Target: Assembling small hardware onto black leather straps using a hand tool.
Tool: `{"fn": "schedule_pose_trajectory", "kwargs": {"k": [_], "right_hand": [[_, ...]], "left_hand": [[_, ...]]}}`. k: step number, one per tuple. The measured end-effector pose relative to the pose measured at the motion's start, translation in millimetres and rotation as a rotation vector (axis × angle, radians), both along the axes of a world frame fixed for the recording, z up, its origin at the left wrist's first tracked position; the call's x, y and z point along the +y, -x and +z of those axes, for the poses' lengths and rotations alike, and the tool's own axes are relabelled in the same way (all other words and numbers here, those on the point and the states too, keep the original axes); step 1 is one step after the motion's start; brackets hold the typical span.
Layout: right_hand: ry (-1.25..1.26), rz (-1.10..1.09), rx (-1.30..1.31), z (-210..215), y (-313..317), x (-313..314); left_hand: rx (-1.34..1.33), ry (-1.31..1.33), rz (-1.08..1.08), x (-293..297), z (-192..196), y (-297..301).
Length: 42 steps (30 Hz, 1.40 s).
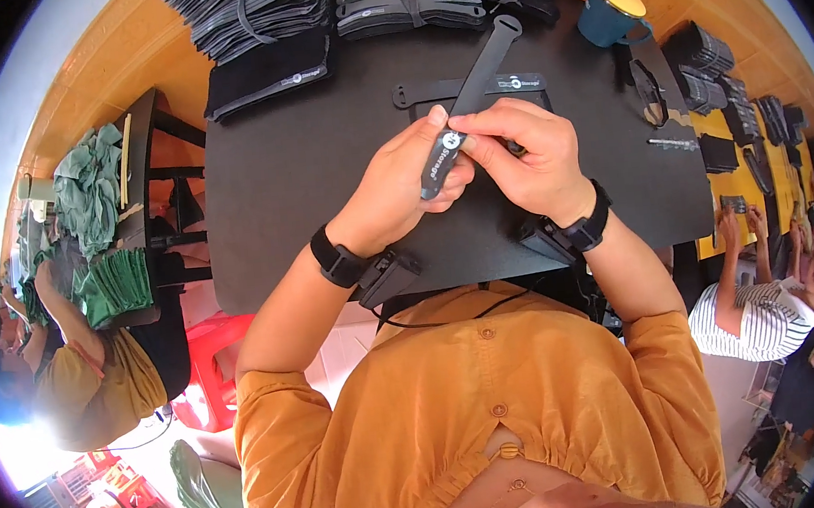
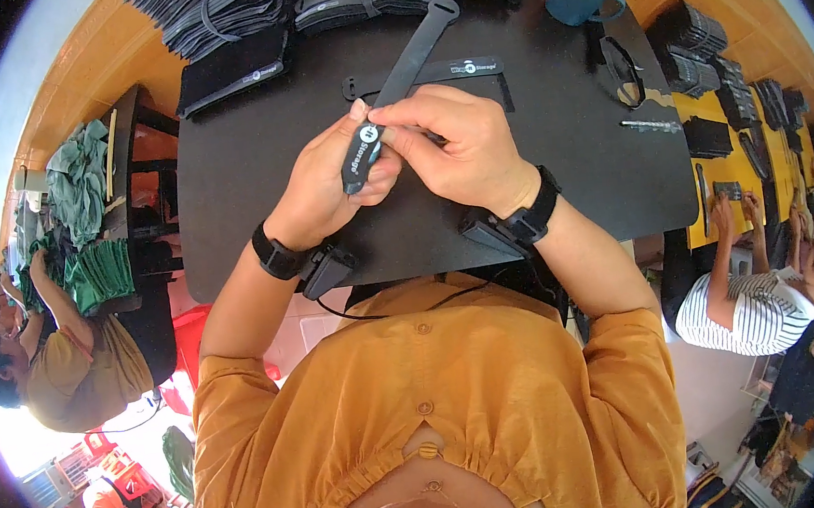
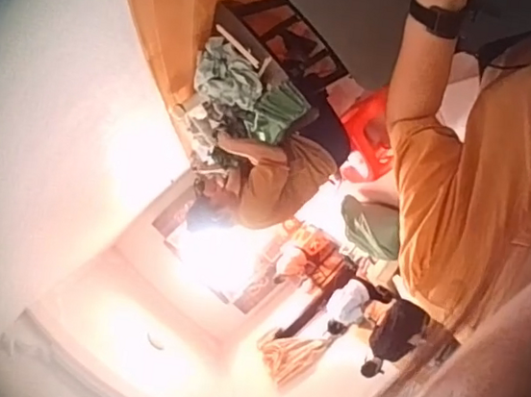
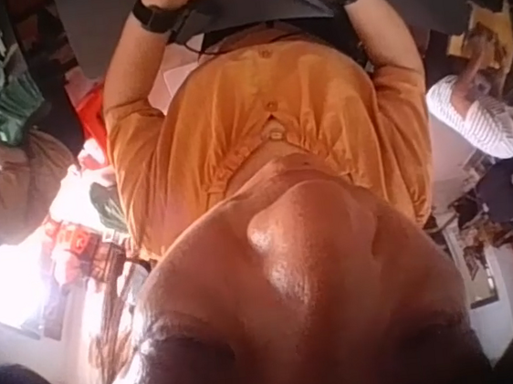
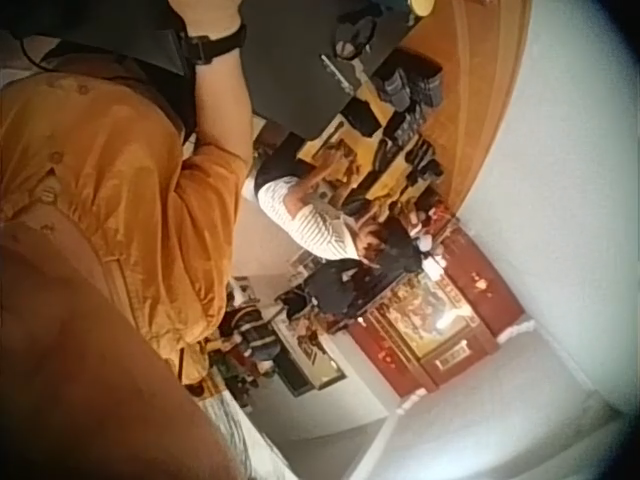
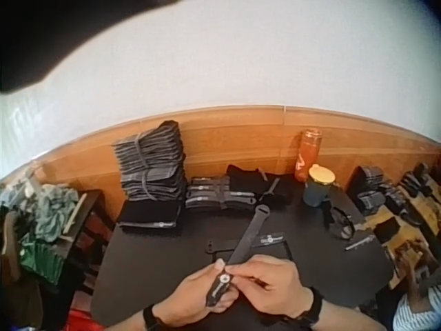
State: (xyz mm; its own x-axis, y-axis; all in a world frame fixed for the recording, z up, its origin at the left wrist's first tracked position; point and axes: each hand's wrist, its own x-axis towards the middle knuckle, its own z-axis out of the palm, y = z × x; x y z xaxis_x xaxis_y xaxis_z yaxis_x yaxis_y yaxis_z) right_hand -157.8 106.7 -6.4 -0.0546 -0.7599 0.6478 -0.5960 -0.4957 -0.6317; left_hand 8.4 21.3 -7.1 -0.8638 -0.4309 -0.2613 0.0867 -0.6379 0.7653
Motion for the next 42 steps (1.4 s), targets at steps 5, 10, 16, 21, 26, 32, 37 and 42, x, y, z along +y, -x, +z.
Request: {"fn": "schedule_pose_trajectory", "kwargs": {"k": [5,10,16,21,26,32,37,42], "right_hand": [[0.003,-0.001,0.157,26,0,10],[0.075,0.031,0.468,42,0,25],[-0.086,0.123,0.677,56,-3,41],[-0.086,0.222,0.703,46,-6,50],[-0.147,0.321,0.667,53,-5,65],[-0.34,0.388,0.742,73,21,89],[-0.394,0.501,0.479,70,45,108],[-0.425,0.318,-0.148,73,77,143]], "left_hand": [[0.018,0.051,-0.007,2,5,-2],[-0.055,0.121,-0.046,10,22,-4],[-0.283,0.355,-0.017,29,27,-1],[-0.346,0.748,-0.209,30,16,-6],[-0.305,1.025,-0.397,37,19,-11],[-0.255,0.904,-0.536,26,32,-36],[-0.22,0.874,-0.716,18,28,-48],[-0.205,0.793,-0.782,3,42,-59]]}}
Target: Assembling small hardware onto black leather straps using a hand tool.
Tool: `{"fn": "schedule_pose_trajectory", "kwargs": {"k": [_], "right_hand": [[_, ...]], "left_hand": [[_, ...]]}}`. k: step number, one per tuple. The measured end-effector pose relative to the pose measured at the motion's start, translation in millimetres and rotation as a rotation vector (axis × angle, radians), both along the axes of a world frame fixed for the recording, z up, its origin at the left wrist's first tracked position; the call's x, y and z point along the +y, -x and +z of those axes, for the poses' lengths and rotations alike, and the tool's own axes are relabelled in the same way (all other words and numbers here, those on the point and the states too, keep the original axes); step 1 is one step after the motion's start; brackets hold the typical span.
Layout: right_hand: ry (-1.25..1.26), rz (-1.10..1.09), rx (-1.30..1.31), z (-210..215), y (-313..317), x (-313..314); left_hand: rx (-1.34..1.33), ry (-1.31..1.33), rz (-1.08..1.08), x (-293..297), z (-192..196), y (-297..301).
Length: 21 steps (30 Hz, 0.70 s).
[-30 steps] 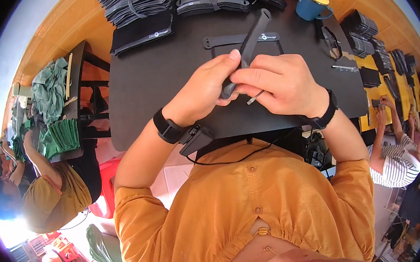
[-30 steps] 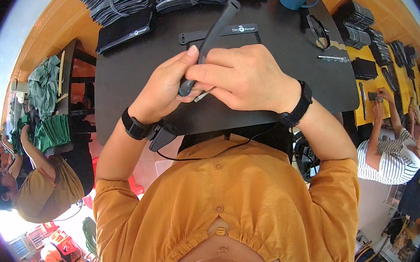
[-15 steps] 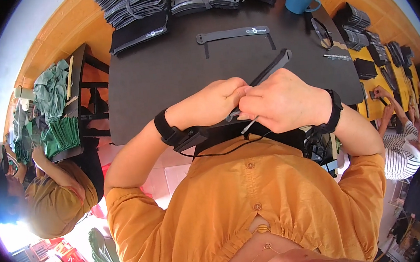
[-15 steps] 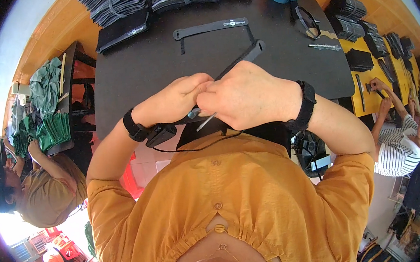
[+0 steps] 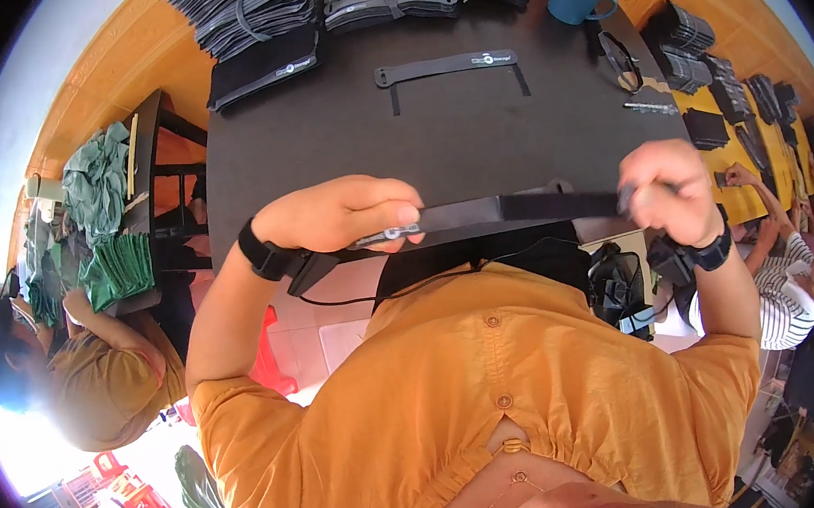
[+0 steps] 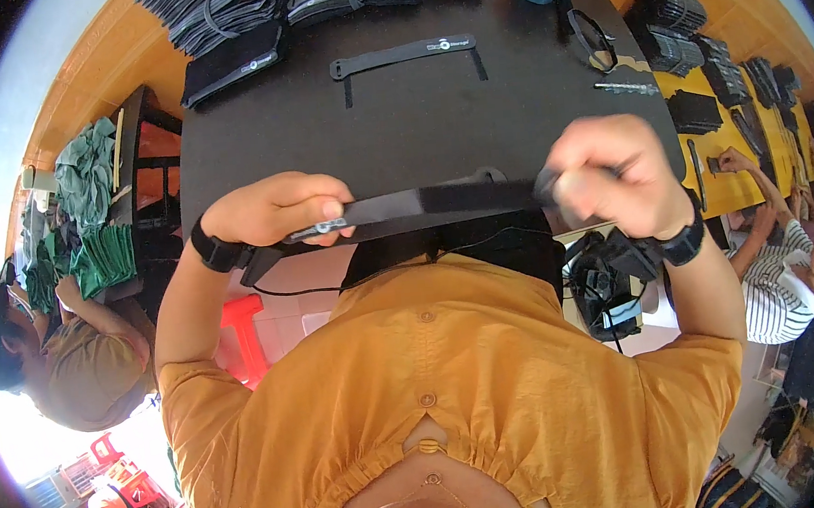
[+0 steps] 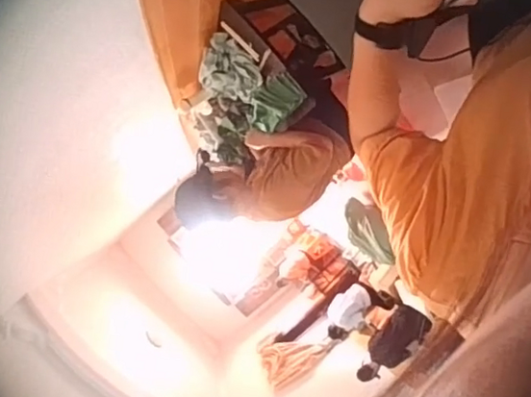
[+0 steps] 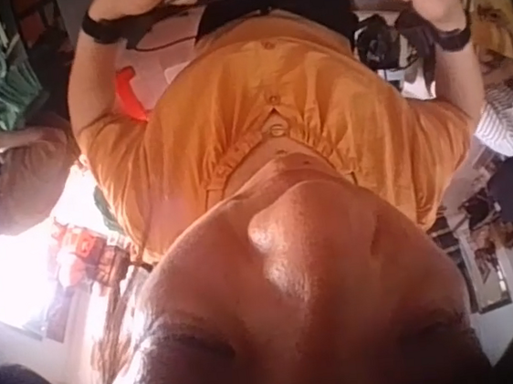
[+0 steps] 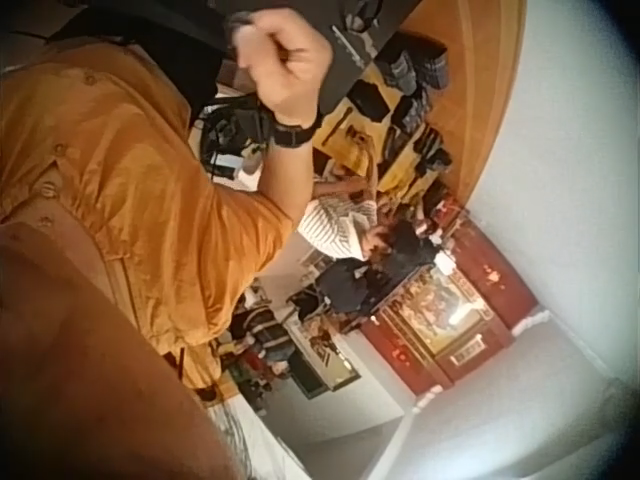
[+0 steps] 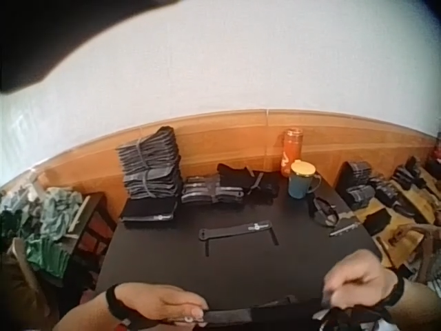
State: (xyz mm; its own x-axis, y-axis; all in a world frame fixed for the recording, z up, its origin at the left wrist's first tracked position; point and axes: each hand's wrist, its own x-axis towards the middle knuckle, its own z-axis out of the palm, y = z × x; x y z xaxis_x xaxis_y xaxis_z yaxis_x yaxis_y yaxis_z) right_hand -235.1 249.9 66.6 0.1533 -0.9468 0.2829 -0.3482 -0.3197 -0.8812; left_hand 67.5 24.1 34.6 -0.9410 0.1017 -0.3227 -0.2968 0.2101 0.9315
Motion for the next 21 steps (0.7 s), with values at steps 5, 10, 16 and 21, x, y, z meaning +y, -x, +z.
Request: {"fn": "schedule_pose_trajectory", "kwargs": {"k": [5,10,16,21], "right_hand": [[0.082,-0.415,-0.776,-6,28,7],[0.212,-0.585,-0.848,5,45,11],[0.472,-0.512,-1.054,25,136,40],[0.408,-0.931,-0.551,27,69,1]], "left_hand": [[0.043,0.041,0.09,-8,10,1],[0.111,0.08,0.066,-9,10,14],[0.1,0.298,0.014,-21,-9,11],[0.085,0.543,0.066,-20,-38,17]]}}
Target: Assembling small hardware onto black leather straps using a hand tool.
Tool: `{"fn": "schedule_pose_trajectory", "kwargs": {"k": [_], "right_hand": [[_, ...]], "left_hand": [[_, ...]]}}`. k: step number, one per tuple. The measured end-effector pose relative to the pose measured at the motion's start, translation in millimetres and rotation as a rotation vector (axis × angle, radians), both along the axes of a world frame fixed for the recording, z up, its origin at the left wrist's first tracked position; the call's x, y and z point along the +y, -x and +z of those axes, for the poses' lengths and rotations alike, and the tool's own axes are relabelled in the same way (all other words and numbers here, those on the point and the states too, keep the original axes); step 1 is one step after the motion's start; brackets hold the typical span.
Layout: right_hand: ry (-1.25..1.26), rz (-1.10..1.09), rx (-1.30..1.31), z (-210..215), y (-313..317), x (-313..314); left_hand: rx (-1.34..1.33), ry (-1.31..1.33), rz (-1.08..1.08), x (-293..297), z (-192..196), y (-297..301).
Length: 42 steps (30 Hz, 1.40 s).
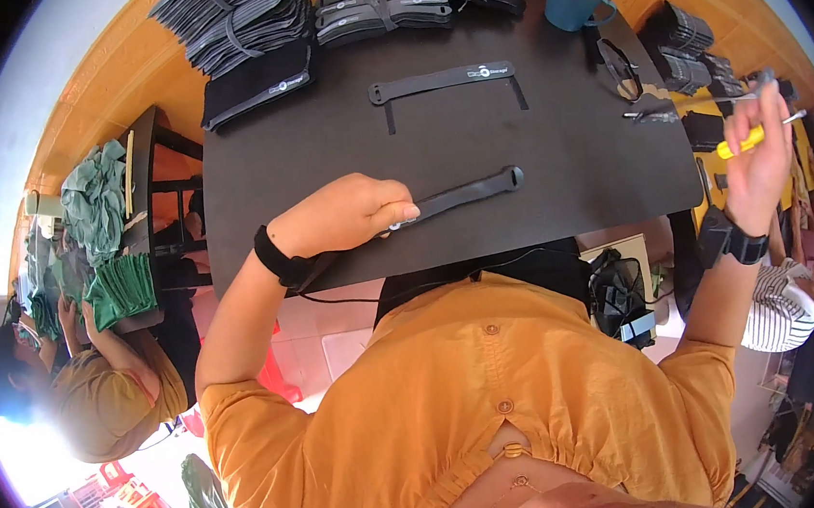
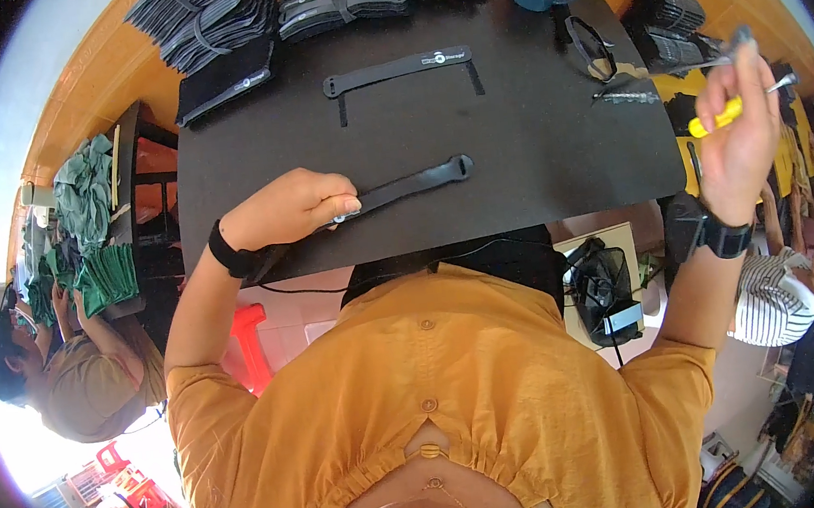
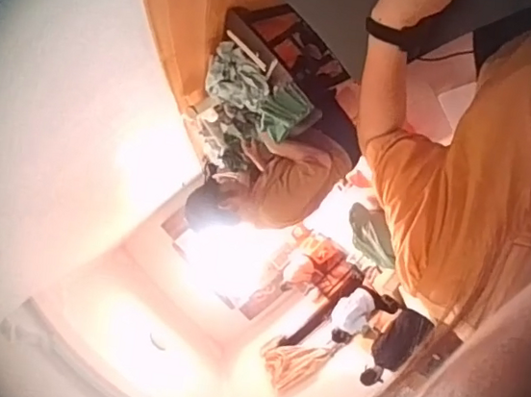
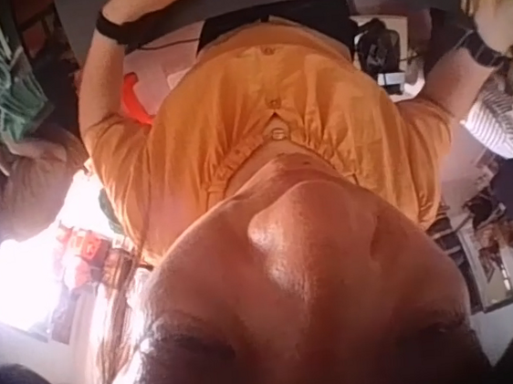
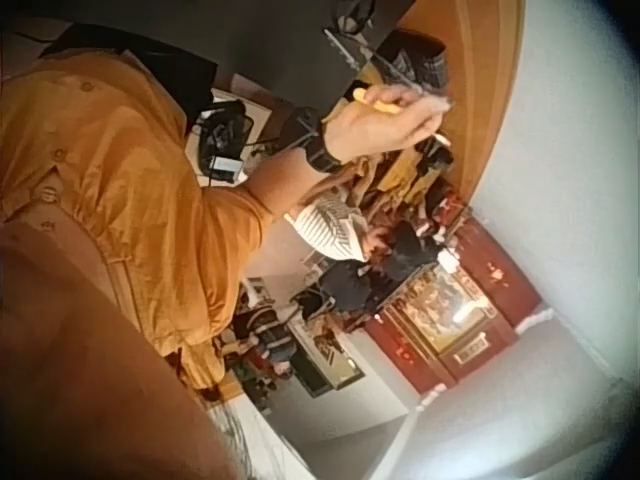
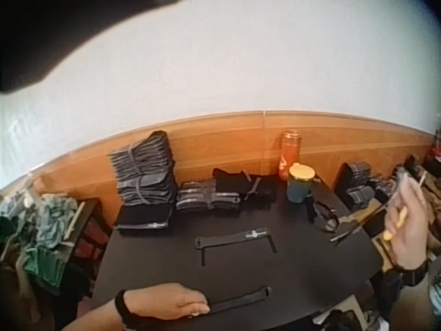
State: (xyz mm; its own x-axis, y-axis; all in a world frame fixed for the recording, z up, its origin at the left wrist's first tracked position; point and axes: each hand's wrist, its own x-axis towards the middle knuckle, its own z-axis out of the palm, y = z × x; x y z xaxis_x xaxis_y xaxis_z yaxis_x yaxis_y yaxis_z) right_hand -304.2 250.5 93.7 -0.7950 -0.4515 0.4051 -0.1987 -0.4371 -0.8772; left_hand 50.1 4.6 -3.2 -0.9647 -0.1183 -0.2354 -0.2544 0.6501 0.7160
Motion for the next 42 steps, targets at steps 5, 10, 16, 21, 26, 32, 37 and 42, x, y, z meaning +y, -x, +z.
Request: {"fn": "schedule_pose_trajectory", "kwargs": {"k": [5,10,16,21,26,32,37,42], "right_hand": [[-0.08,0.121,0.093,-7,-50,-38],[-0.154,0.344,0.15,-4,-87,-74],[-0.235,0.489,0.141,-8,-119,-114],[-0.214,0.587,0.076,-13,-108,-128],[-0.394,0.658,-0.047,-37,-69,-120],[-0.964,0.651,-0.005,-66,-49,-121],[-1.028,0.601,0.051,-81,-37,-133],[-1.052,0.562,0.065,-94,-27,-138]], "left_hand": [[0.223,0.291,0.051,-5,-3,1],[0.324,0.428,0.081,-5,0,1],[0.607,0.033,0.351,4,26,18],[0.294,-0.278,0.295,-2,33,16],[0.22,-0.553,0.481,-15,28,12],[-0.009,-0.497,0.662,-41,11,18],[0.017,-0.317,0.699,-63,1,33],[0.045,-0.297,0.716,-71,-8,41]]}}
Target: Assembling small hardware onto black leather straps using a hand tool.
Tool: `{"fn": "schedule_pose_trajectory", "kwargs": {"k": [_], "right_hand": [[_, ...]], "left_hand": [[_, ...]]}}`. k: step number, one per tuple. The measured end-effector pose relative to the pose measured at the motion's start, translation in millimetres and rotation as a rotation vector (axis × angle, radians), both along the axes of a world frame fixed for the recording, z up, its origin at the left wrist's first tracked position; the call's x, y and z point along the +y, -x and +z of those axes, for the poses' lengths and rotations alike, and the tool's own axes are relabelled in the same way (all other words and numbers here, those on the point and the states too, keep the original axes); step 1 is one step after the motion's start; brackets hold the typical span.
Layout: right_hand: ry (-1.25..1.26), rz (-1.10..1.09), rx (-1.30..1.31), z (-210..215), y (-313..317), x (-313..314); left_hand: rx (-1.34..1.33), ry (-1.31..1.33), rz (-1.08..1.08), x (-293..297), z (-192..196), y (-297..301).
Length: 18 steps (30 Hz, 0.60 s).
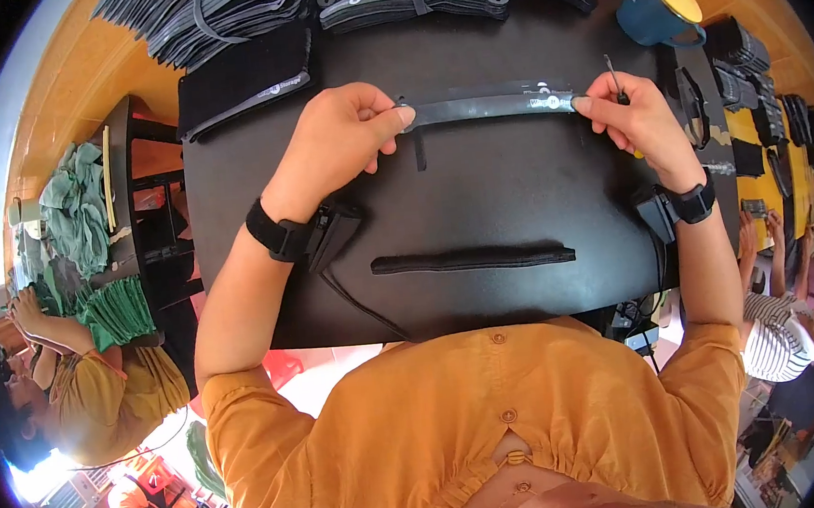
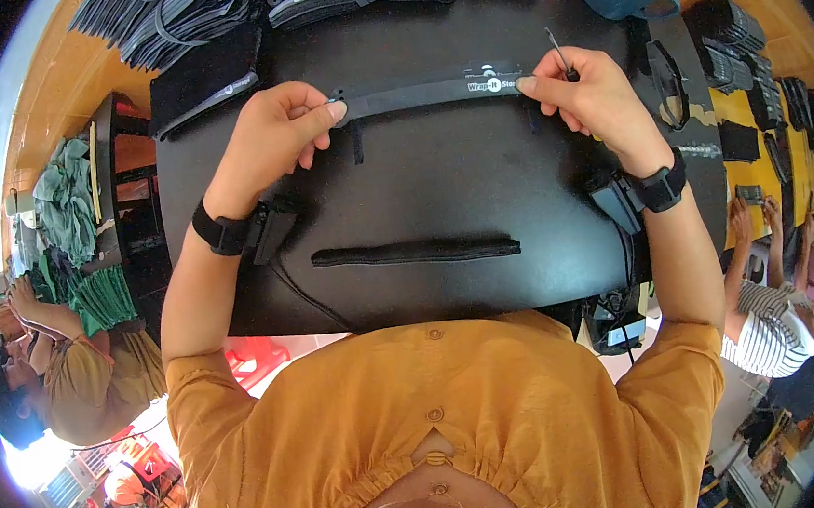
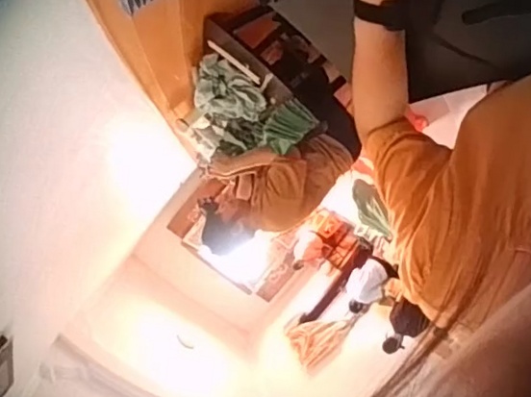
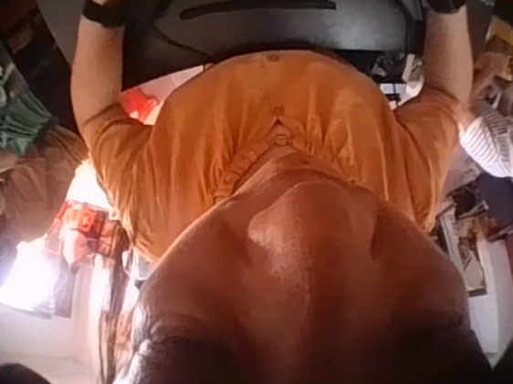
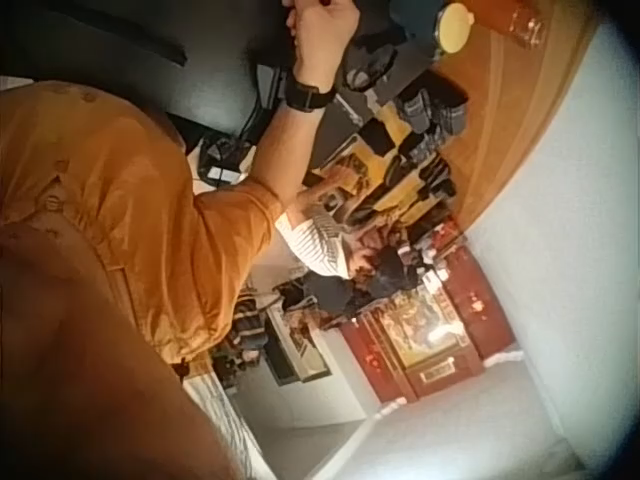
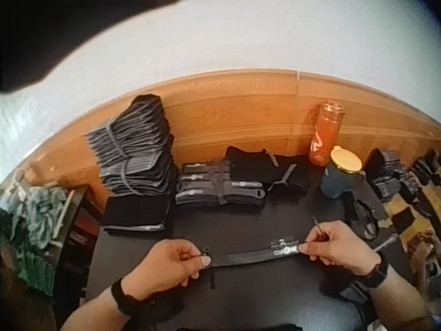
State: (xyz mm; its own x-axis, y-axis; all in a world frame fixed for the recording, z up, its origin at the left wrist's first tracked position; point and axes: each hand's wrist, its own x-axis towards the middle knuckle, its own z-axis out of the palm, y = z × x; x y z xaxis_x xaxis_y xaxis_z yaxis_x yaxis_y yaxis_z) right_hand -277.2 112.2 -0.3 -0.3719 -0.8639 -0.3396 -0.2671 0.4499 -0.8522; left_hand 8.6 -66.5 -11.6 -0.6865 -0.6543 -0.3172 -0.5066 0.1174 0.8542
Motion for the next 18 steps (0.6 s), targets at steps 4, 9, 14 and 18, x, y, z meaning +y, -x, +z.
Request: {"fn": "schedule_pose_trajectory", "kwargs": {"k": [4,9,14,18], "right_hand": [[-0.044,-0.026,0.02,-4.0,-1.0,2.6],[-0.055,-0.034,0.05,-1.1,-5.0,4.2],[-0.083,-0.049,0.044,-0.9,-5.3,4.5],[-0.104,-0.081,0.055,0.6,-6.8,5.2]], "left_hand": [[-0.058,0.023,-0.006,3.6,-3.5,-0.5],[-0.099,0.001,0.004,3.5,-1.5,0.1],[-0.132,-0.031,0.015,3.0,-1.2,0.8],[-0.138,-0.038,0.007,3.2,0.7,3.0]]}}
